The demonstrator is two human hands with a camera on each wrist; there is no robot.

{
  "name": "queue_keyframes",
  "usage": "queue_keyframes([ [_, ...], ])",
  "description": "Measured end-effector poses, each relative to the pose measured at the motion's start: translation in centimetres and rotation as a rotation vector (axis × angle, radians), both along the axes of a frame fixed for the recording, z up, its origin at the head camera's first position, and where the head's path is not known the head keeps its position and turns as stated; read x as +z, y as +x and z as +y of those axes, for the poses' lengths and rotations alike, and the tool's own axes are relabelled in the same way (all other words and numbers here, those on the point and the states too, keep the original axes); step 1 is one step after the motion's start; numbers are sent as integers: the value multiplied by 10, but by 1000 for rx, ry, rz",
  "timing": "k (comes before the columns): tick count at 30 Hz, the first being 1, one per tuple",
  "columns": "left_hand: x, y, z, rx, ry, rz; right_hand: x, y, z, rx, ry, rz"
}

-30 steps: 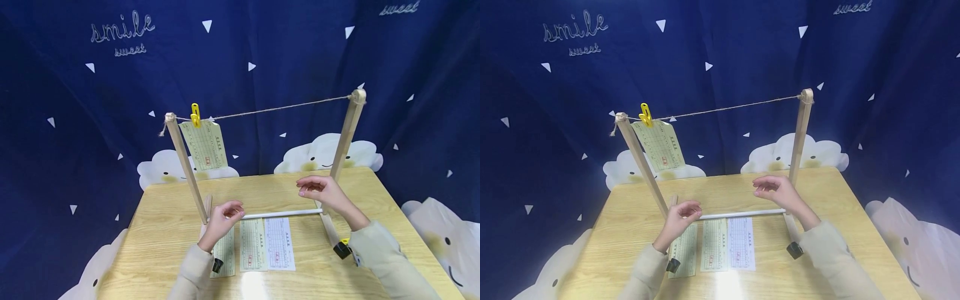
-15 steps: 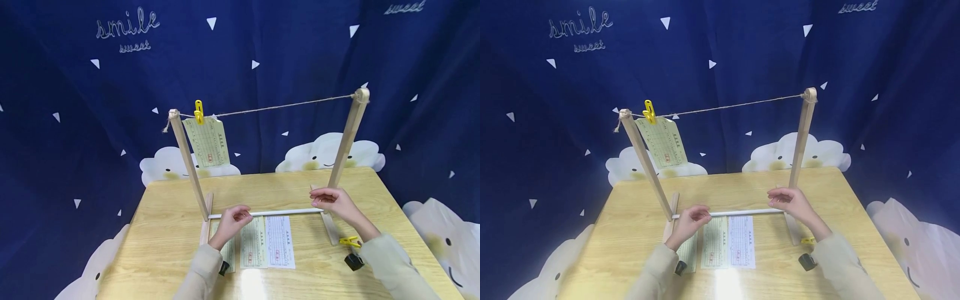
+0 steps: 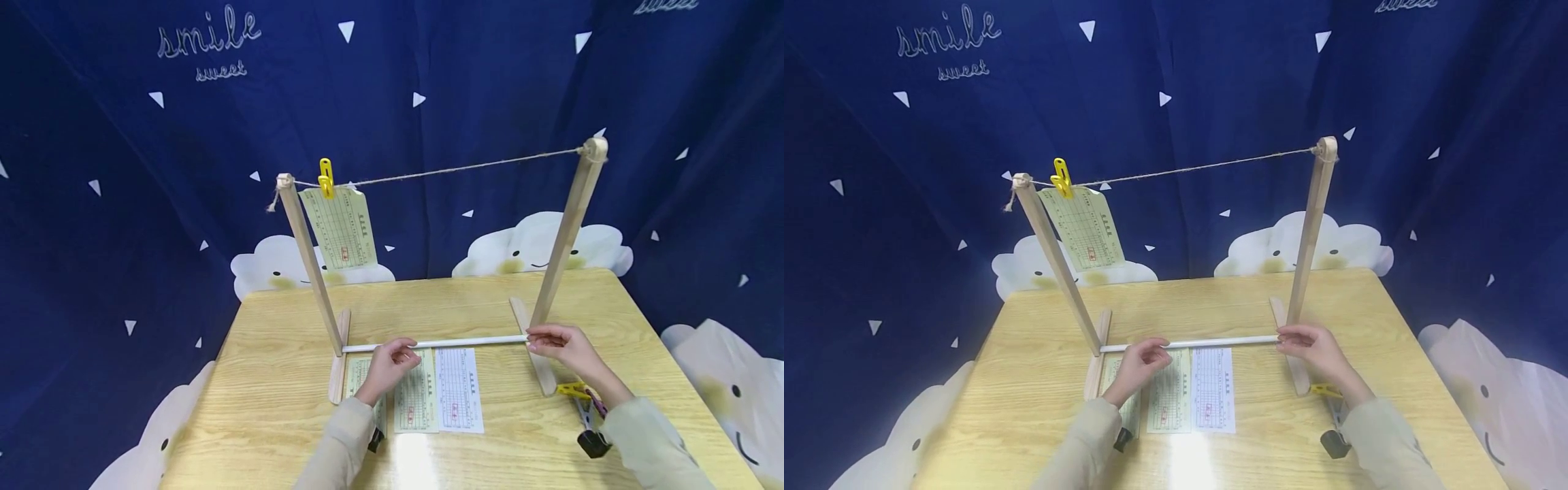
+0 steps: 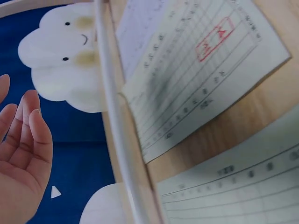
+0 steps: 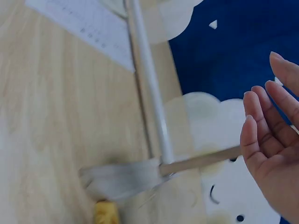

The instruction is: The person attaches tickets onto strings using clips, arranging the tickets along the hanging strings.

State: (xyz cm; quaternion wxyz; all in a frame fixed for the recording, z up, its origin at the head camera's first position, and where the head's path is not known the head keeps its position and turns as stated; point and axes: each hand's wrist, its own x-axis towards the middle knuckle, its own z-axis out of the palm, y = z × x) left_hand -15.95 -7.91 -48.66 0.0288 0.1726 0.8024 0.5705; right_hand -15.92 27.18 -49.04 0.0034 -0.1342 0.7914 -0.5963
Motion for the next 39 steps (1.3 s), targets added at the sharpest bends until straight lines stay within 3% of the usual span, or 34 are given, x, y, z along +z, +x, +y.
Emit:
queue_keyframes([
  [10,-18,-3,12,-3,-4,2,-25,8,22,-92,138,-34],
  [19,-75,-23,23,21,-69,60,-49,10,42,-186,282,-41],
  [21,-82,-24,25,27,-95,76,-52,12,46,-190,306,-24],
  [31,-96,-20,39,125,-232,80,-77,19,69,-141,445,114],
  [39,-102,-18,47,160,-361,-2,-94,24,80,-121,489,28],
])
